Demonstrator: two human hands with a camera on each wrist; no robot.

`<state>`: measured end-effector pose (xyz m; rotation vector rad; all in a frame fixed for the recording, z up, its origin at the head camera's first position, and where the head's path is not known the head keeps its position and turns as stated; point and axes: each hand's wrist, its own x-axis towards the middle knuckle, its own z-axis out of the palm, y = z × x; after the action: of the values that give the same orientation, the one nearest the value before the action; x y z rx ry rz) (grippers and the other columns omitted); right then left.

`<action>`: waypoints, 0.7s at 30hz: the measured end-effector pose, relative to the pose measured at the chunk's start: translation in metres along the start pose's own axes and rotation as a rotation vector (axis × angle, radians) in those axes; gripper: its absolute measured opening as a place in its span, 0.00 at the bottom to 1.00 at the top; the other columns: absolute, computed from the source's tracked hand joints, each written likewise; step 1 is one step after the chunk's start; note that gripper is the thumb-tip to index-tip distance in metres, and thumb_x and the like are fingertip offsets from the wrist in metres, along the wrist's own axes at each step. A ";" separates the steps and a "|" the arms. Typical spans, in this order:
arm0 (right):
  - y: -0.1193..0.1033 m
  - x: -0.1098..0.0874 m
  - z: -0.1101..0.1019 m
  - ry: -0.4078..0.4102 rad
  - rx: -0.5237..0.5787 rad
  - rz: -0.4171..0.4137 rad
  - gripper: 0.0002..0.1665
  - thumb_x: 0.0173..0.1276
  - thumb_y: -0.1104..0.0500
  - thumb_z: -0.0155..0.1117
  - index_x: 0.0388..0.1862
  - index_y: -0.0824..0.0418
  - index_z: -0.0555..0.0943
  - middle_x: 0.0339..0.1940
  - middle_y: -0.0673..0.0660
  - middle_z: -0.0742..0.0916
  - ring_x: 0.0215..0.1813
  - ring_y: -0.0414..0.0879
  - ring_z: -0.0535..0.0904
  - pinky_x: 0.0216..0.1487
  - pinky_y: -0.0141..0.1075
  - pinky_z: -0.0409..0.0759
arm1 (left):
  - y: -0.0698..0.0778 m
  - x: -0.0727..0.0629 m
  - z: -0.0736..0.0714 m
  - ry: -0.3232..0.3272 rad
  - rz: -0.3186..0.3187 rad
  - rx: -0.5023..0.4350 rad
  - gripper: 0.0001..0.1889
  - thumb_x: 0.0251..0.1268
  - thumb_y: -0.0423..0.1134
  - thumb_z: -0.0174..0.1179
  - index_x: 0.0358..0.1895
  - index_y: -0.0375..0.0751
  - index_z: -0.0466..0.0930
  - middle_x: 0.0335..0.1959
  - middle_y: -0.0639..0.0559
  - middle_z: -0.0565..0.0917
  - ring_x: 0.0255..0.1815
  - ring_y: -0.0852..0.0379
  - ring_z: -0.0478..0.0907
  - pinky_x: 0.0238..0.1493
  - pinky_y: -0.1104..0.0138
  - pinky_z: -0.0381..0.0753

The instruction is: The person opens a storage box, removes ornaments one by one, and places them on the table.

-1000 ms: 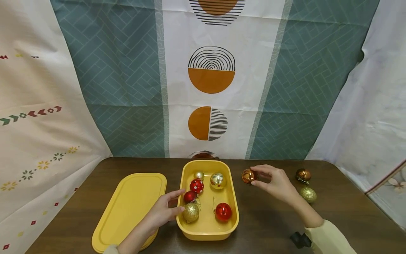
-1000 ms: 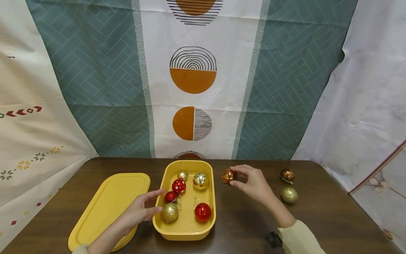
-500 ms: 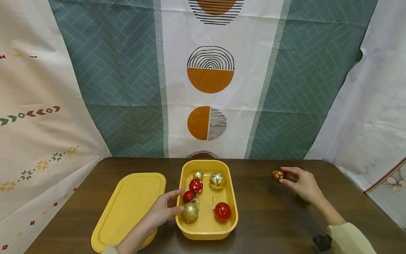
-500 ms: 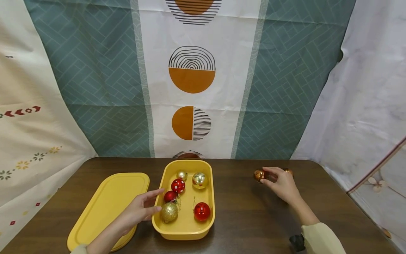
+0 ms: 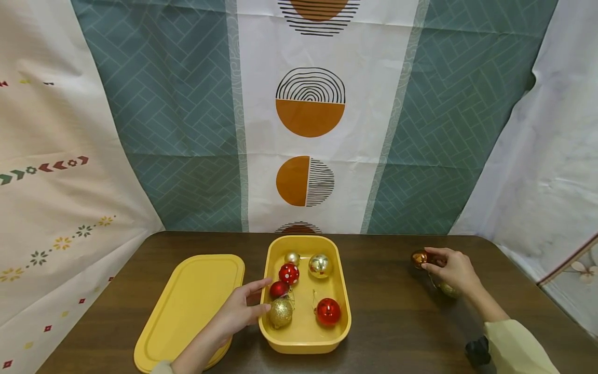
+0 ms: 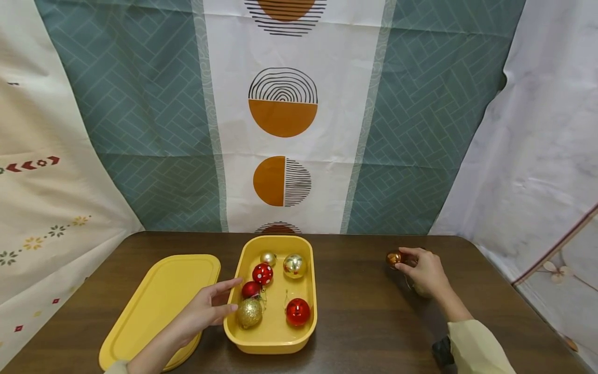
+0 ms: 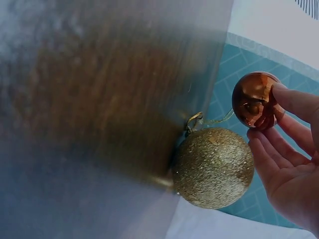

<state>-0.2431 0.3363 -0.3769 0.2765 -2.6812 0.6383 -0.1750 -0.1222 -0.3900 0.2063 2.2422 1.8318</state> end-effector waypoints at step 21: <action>0.014 0.004 0.003 -0.146 0.028 0.047 0.26 0.53 0.58 0.69 0.46 0.76 0.78 0.36 0.69 0.84 0.37 0.59 0.81 0.38 0.52 0.78 | 0.004 -0.002 0.001 0.013 -0.013 0.017 0.30 0.56 0.29 0.60 0.64 0.33 0.63 0.61 0.28 0.65 0.58 0.35 0.67 0.38 0.54 0.81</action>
<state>-0.2517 0.3468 -0.3832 0.2780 -2.8276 0.6950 -0.1727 -0.1212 -0.3863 0.1827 2.2634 1.8127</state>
